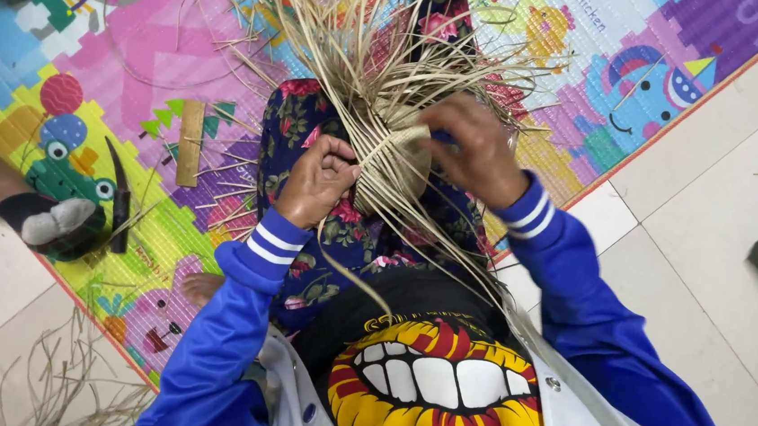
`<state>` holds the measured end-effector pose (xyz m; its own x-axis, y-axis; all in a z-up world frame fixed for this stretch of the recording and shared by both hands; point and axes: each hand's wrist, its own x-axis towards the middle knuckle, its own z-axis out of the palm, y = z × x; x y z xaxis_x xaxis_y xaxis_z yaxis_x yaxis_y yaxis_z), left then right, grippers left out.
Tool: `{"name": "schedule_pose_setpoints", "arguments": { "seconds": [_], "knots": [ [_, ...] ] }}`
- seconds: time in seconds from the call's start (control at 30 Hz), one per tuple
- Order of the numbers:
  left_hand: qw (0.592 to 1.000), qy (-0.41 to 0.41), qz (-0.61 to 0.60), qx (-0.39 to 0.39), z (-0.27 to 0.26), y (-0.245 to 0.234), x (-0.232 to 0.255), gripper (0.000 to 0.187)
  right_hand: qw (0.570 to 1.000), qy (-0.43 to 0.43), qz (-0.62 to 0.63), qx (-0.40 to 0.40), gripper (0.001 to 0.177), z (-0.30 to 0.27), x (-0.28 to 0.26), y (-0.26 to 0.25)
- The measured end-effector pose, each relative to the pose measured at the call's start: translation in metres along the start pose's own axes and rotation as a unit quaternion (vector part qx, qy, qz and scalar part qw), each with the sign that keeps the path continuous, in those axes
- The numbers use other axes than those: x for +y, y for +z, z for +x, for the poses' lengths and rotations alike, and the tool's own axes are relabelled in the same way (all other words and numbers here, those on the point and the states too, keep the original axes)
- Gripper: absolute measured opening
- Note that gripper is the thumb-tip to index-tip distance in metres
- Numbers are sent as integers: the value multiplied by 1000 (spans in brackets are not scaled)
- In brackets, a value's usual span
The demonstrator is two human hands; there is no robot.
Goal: Tightening and weaving straw strands together to create a bundle or craft item.
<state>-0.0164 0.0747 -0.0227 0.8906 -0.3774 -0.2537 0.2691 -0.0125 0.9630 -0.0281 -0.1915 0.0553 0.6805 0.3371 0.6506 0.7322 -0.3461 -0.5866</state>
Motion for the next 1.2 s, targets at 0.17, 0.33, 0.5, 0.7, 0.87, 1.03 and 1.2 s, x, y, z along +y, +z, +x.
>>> {"name": "schedule_pose_setpoints", "arguments": {
  "seconds": [0.17, 0.33, 0.5, 0.7, 0.87, 1.03, 1.2],
  "knots": [
    [1000, 1, -12, -10, 3, 1, -7, 27, 962, 183, -161, -125, 103, -70, 31, -4],
    [1000, -1, -5, -12, 3, 2, 0, 29, 987, 117, -96, -58, 75, -55, 34, 52],
    [1000, 13, 1, -10, 0, 3, 5, 28, 986, 7, 161, -35, 40, 0, 45, 43],
    [1000, 3, 6, 0, -2, 4, 5, 26, 972, 107, 207, -20, 51, 13, 11, -8],
    [999, 17, 23, 14, -5, 8, 7, 21, 992, 89, 39, -85, 38, -13, 24, 33],
    [1000, 9, 14, 19, 2, 5, -10, 22, 999, -25, 16, -44, 21, -3, 29, 63],
    [999, -14, -19, 30, 9, -6, -42, 26, 998, -52, -37, -12, 17, -13, 19, 75]
  ]
}}
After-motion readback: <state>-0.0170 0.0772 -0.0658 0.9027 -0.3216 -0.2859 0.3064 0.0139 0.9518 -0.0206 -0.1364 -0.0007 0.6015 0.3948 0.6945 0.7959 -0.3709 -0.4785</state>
